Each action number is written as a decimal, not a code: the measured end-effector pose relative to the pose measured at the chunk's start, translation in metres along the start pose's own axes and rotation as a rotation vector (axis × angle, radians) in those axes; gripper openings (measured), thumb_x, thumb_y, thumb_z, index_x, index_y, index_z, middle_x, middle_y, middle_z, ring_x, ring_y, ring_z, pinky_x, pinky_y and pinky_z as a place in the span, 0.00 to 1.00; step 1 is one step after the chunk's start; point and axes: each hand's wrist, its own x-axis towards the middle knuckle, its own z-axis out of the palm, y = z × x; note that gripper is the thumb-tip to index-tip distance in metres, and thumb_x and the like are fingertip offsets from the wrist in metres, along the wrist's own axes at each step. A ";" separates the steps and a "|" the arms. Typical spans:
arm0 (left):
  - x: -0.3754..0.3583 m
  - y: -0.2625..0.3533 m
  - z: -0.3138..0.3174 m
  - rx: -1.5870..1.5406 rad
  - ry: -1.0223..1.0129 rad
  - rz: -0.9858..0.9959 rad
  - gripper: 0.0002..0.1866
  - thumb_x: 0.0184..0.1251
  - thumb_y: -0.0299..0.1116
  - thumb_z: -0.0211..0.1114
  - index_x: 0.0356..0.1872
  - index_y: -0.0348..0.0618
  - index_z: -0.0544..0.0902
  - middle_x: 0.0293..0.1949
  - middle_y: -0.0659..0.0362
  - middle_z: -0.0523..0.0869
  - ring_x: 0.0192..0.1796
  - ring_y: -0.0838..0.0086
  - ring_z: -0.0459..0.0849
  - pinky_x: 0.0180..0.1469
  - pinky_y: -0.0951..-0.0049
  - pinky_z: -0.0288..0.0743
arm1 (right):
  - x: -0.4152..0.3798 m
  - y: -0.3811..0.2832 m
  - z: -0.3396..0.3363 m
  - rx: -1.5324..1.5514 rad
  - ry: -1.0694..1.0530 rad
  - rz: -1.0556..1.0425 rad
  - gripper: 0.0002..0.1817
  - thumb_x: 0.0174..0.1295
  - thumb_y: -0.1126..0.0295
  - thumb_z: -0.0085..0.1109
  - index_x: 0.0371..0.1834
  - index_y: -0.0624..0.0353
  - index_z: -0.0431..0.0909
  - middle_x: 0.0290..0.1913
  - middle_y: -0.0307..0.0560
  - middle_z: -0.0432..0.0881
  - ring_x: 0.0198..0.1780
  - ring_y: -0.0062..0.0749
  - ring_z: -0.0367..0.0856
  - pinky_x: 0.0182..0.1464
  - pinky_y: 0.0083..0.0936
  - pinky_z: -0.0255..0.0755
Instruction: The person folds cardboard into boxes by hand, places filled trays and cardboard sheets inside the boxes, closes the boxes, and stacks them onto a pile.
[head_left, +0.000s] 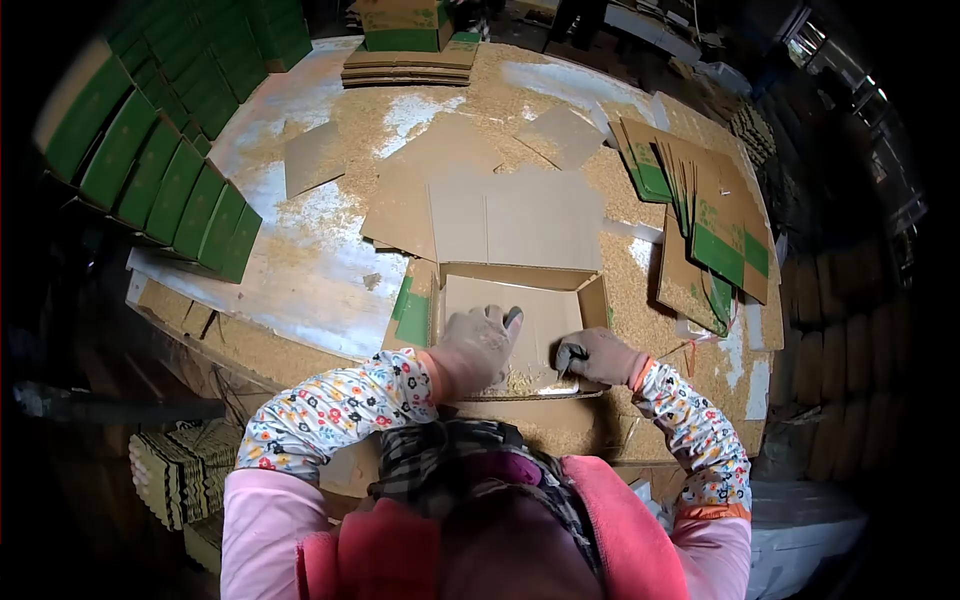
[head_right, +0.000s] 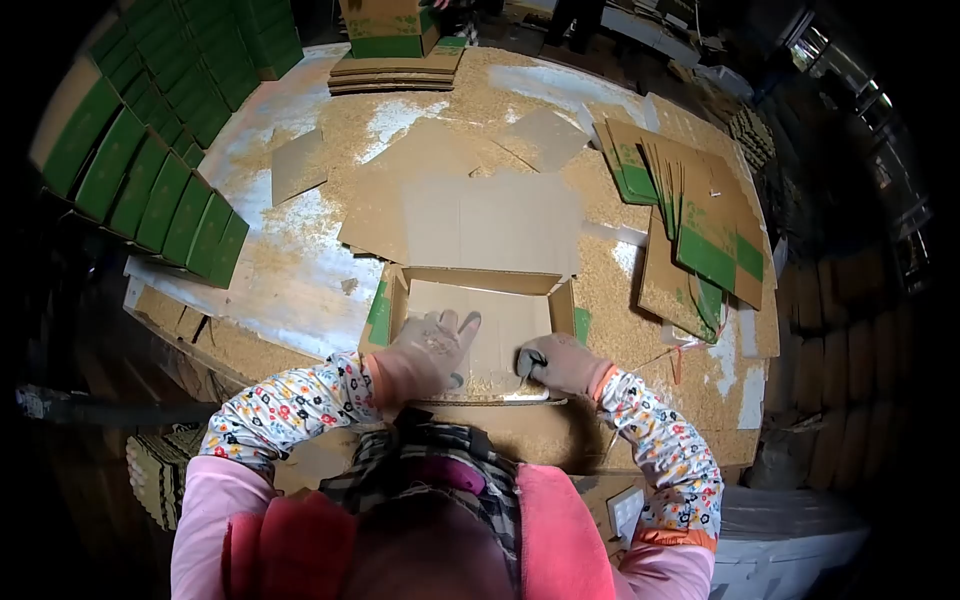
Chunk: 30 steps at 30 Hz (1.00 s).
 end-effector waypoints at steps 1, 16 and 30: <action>0.004 -0.009 0.003 -0.008 -0.001 -0.014 0.43 0.56 0.49 0.65 0.69 0.37 0.58 0.53 0.46 0.72 0.52 0.51 0.77 0.49 0.61 0.76 | -0.003 -0.005 0.000 -0.020 -0.049 0.031 0.13 0.52 0.66 0.57 0.40 0.58 0.80 0.36 0.55 0.83 0.42 0.50 0.81 0.47 0.37 0.73; -0.007 -0.102 0.052 -1.045 0.904 -0.386 0.28 0.64 0.34 0.62 0.64 0.39 0.65 0.54 0.45 0.74 0.59 0.53 0.73 0.61 0.56 0.68 | -0.017 0.060 -0.042 0.554 0.777 0.112 0.24 0.61 0.76 0.43 0.63 0.63 0.67 0.55 0.52 0.77 0.55 0.32 0.77 0.55 0.24 0.73; 0.014 -0.115 0.176 -1.486 0.682 -0.658 0.31 0.65 0.51 0.62 0.57 0.32 0.73 0.48 0.52 0.83 0.45 0.69 0.82 0.49 0.74 0.75 | 0.049 0.052 0.092 1.335 0.430 0.034 0.25 0.63 0.65 0.58 0.59 0.66 0.65 0.53 0.47 0.73 0.51 0.32 0.73 0.55 0.29 0.70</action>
